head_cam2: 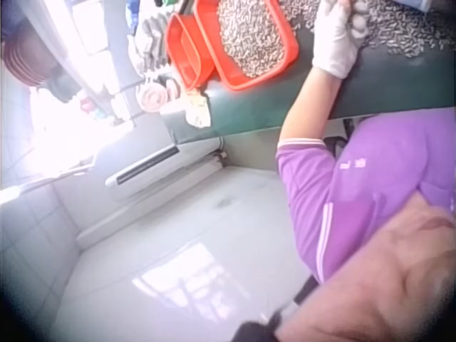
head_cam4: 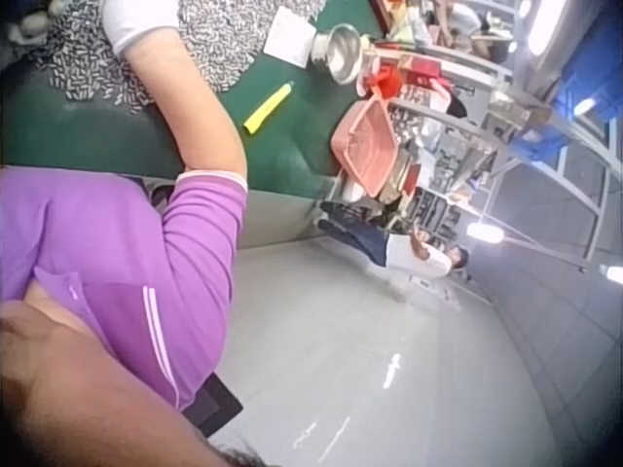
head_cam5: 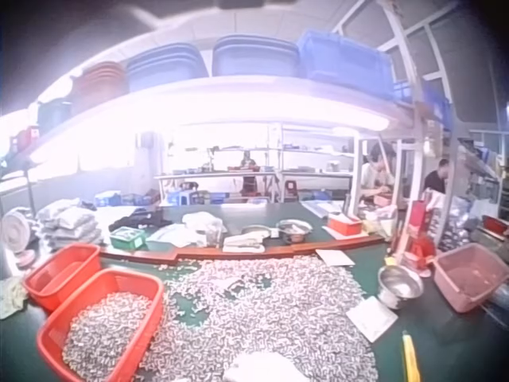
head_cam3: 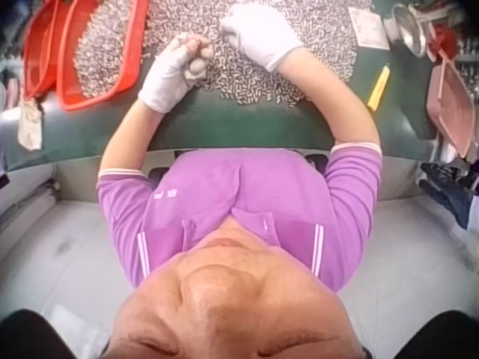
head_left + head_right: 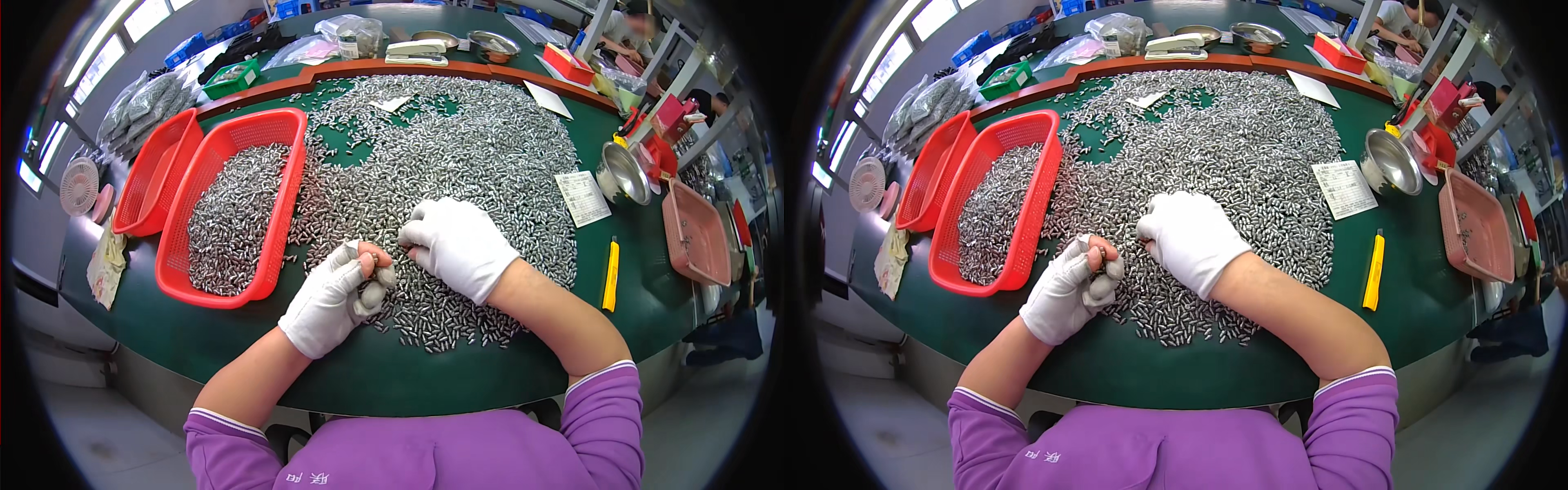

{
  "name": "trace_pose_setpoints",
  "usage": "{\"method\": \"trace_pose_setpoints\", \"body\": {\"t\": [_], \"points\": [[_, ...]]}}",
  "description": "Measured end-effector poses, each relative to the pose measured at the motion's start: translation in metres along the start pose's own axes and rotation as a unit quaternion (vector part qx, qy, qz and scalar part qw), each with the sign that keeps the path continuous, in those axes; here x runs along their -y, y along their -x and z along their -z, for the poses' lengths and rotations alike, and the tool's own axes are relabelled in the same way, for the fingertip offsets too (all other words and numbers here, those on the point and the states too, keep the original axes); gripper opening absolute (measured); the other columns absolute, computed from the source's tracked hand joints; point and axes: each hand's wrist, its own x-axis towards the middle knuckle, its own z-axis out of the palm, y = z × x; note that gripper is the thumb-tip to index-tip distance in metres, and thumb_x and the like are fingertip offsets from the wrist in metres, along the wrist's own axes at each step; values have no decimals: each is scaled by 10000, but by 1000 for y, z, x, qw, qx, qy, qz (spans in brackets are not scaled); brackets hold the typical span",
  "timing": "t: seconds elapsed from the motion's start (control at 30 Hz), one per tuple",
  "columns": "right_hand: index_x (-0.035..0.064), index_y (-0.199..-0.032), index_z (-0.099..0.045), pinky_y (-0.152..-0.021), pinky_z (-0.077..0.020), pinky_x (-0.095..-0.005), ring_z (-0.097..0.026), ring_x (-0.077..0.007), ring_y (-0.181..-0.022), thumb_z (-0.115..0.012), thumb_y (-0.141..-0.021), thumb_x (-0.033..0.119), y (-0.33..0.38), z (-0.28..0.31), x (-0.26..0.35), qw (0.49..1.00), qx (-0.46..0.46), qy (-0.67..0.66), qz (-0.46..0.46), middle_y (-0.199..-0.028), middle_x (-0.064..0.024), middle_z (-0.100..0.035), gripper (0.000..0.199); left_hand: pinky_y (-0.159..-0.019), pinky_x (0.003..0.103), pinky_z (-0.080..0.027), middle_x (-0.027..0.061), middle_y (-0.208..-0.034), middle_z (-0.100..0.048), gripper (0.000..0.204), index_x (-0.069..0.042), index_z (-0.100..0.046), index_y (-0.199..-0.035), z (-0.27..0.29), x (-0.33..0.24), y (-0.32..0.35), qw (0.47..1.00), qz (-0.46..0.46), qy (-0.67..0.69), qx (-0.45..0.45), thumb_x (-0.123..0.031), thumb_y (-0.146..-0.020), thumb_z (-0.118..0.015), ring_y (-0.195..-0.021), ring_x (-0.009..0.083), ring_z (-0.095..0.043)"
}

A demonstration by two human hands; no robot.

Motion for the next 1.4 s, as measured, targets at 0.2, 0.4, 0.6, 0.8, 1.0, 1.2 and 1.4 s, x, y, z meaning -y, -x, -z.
{"method": "trace_pose_setpoints", "body": {"t": [0.2, 0.4, 0.6, 0.8, 1.0, 1.2, 1.4], "points": [[133, -807, -667, -723, -508, -411, -613, -277, -820, -682, -782, 198, 0, 1, 2, 999, 24, 4, -20, -849, -67, -594, 71, -586, 193, -375, 5, -886, -596, 211, -92, -576, -1057, 0, 0, -1, 1000, 3, 7, 4, -266, -949, -622, -652, 63, -468], [121, -831, -688, -733, -516, -417, -628, -293, -827, -686, -776, 209, 1, 7, 1, 999, 23, -21, -13, -857, -92, -616, 104, -588, 193, -383, 7, -880, -595, 185, -92, -568, -1025, 0, -1, 0, 1000, 3, 17, 7, -249, -946, -626, -651, 65, -470], [132, -906, -703, -736, -517, -410, -629, -286, -853, -702, -772, 229, 4, 11, 5, 998, 42, -45, 13, -881, -74, -624, 165, -588, 195, -387, 12, -879, -594, 184, -90, -565, -1019, 0, -2, -1, 1000, 5, 24, 2, -252, -951, -618, -648, 70, -471], [117, -809, -690, -739, -516, -418, -630, -297, -838, -681, -777, 215, -1, 0, 9, 999, 28, -34, -3, -833, -96, -614, 103, -596, 202, -396, 22, -875, -591, 178, -84, -563, -1024, 1, -1, -3, 1000, 5, 28, 5, -240, -954, -610, -657, 84, -479], [120, -809, -689, -746, -521, -411, -634, -296, -847, -670, -782, 203, -2, 4, 11, 997, 57, 28, -32, -826, -94, -614, 89, -615, 213, -419, 35, -890, -602, 167, -72, -562, -1029, 3, -1, -2, 999, 3, 37, -2, -213, -952, -611, -661, 91, -491], [104, -811, -671, -734, -515, -419, -628, -305, -833, -675, -777, 207, 2, -1, 6, 998, 16, -59, -2, -820, -101, -611, 108, -572, 214, -375, 43, -920, -603, 185, -104, -568, -1016, 5, 2, -5, 999, -18, 42, -3, -239, -922, -653, -623, 81, -442], [126, -859, -665, -724, -514, -405, -618, -287, -819, -698, -772, 201, -1, -7, 7, 1000, 7, -6, -25, -858, -74, -610, 119, -569, 214, -371, 37, -916, -592, 177, -108, -573, -1005, 6, 2, -5, 998, -31, 55, -8, -203, -901, -679, -616, 77, -420]]}}
